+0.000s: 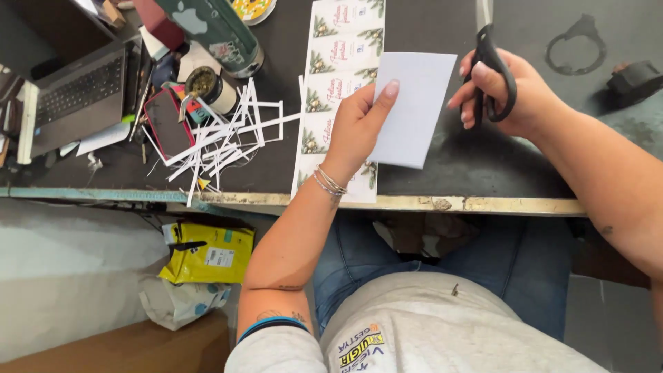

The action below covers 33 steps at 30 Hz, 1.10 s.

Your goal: The person uses scissors to cut individual greeting cards from a printed sheet. They trim the edges of each card, rotate the sheet as needed, and place the finished cards on the table.

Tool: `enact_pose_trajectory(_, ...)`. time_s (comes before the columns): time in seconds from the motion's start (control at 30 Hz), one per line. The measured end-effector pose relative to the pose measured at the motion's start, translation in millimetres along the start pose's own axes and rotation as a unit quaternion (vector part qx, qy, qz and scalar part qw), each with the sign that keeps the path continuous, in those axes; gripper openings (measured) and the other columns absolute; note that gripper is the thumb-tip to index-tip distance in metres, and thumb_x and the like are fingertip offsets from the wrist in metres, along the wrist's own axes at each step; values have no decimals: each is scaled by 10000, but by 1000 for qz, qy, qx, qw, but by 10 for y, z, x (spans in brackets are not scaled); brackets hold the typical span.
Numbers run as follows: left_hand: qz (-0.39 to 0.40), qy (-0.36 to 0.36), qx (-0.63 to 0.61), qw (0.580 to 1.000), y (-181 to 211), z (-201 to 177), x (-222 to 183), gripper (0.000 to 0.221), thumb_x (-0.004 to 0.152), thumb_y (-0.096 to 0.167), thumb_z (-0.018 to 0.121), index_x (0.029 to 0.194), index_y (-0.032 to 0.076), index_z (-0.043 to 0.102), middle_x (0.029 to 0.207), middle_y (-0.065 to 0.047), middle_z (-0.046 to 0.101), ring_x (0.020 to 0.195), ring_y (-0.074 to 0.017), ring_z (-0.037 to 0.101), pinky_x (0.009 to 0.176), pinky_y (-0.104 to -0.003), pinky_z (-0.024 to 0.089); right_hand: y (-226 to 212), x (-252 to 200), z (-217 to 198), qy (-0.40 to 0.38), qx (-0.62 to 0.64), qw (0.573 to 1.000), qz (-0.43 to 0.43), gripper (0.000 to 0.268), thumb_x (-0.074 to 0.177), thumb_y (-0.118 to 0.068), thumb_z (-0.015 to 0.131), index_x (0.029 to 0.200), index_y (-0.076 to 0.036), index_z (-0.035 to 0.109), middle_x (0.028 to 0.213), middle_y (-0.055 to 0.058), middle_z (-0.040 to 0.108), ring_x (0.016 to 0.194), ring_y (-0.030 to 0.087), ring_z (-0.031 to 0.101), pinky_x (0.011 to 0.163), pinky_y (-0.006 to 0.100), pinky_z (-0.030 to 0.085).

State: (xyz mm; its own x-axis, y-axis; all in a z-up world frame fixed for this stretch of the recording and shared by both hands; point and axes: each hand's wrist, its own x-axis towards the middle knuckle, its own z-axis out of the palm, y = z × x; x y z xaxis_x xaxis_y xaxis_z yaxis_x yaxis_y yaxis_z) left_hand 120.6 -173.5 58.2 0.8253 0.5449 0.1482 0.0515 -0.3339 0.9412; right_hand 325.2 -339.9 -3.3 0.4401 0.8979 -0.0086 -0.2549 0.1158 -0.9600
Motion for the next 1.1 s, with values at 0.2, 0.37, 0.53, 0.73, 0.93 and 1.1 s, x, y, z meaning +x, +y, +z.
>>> enact_pose_trajectory(0.2,-17,-33,-31,999,-20,-9,145,489,979,560,443,694,195,287,650,99,277,626,-57,278,592,-222,231,-39,12,52,3,-75,997,27,379,1043,-452,545,1105,-82,487,766,193,669,512,239,583,524,344,541)
enact_pose_trajectory(0.37,510,63,346,785,-166,71,426,223,1064,92,560,1242,76,692,1253,-67,706,1123,-246,719,1040,-418,579,82,93,-56,60,4,998,-13,793,816,-846,559,1137,-123,498,755,113,710,472,188,608,461,275,489)
enact_pose_trajectory(0.53,628,146,445,622,42,261,681,180,1050,156,638,1207,165,724,1264,-27,691,1089,-198,689,973,-392,561,-220,165,-262,141,101,983,-54,374,845,-510,664,1033,-196,587,688,-40,529,562,103,541,471,262,410)
enact_pose_trajectory(0.73,660,134,438,596,-311,354,901,241,1062,241,712,1301,245,687,1345,102,589,1114,-128,569,994,-305,543,-423,151,-511,165,87,979,-80,403,769,44,750,1062,-109,520,873,177,741,660,253,707,606,349,591)
enact_pose_trajectory(0.93,661,155,427,598,-565,316,891,241,1035,371,737,1256,284,696,1288,239,524,938,-97,449,852,-249,445,-441,126,-257,179,-27,982,-48,415,813,31,754,1061,-113,454,936,232,726,734,305,724,664,381,617)
enact_pose_trajectory(1.1,678,179,397,592,-620,362,866,287,934,391,776,1215,354,731,936,81,354,866,-34,356,824,-193,362,-270,146,-329,209,-27,977,-11,303,915,-43,726,1062,-102,467,940,277,710,698,304,706,633,347,591)
